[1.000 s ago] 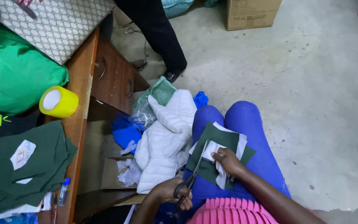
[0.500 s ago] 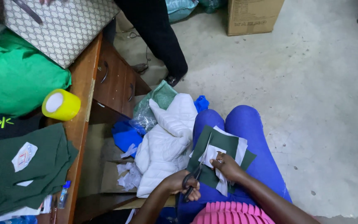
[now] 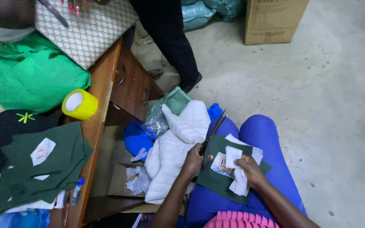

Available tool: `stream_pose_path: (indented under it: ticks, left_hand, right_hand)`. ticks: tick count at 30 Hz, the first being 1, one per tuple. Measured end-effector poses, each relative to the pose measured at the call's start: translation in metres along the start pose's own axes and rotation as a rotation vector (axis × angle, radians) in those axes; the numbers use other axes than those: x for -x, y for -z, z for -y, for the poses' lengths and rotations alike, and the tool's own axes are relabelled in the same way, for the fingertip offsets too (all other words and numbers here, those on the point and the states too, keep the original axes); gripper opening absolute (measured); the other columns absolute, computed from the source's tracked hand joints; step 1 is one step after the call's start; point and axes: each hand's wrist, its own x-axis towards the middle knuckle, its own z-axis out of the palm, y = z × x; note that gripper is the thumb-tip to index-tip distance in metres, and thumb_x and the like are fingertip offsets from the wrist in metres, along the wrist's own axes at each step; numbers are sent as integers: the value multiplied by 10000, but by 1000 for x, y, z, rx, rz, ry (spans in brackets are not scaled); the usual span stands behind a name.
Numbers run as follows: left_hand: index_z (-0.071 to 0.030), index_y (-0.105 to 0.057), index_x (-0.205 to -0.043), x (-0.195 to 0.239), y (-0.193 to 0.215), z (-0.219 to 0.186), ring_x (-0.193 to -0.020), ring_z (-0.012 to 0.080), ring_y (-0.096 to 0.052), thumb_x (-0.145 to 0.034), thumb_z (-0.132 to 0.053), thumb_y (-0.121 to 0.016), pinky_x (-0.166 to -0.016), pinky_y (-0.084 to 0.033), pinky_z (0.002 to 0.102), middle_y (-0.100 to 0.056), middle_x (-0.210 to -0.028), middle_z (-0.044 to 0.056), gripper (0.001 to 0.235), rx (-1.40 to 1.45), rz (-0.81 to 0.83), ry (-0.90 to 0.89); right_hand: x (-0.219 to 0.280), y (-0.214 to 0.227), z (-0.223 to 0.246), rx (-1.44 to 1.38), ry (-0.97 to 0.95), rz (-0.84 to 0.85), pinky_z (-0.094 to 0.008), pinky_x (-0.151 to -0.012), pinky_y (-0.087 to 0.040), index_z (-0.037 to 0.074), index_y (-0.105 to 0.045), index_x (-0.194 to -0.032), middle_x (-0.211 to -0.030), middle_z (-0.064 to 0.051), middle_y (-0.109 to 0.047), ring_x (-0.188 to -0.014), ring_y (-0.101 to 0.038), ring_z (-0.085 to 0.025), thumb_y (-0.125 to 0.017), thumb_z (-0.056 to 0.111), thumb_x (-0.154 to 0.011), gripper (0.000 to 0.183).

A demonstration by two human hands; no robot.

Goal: The person sits on the floor and uses scissors to cut a white fabric piece that is layered on top of a green fabric piece. They repeatedly trim the white fabric, occasionally lifting and repositioning the layers while cutting.

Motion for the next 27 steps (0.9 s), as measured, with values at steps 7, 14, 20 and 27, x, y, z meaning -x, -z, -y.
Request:
stream_pose_path:
  ticks: [7, 14, 20, 27]
  left_hand:
    - [-102, -679, -1034, 11, 30, 25, -875, 141, -691, -775, -124, -839, -753, -541, 321, -764, -955, 38, 306, 205, -366, 39]
    - [-101, -689, -1021, 60, 215, 41, -868, 180, -642, -809, -131, -813, -754, -554, 385, -727, -972, 66, 248, 336, -1200, -212]
    - [0, -670, -1064, 117, 409, 52, -950, 330, -719, -818, -69, -820, -848, -570, 435, -740, -1042, 195, 297, -54, -1982, -266]
    - [22, -500, -1030, 142, 425, 19, -955, 507, -561, -661, -6, -827, -833, -430, 578, -602, -1044, 271, 494, -892, -1999, 207]
  right_hand:
    - [15, 16, 30, 224, -38, -93, -382, -413, -409, -10, -664, -857, -660, -193, -694, -473, -601, -250, -695, 152, -858, 165]
    - [22, -6, 65, 477, 5, 1, -416, -535, -374, 18, -574, -771, -673, -115, -531, -585, -522, -220, -657, 142, -954, 236]
    - [7, 8, 47, 818, 155, 81, -367, -702, -447, 27, -734, -938, -828, -131, -658, -745, -610, -234, -718, 149, -861, 145]
    - [48, -59, 92, 311, -132, -30, -427, -677, -495, -112, -773, -1196, -897, -362, -741, -766, -708, -417, -579, 3, -858, 407]
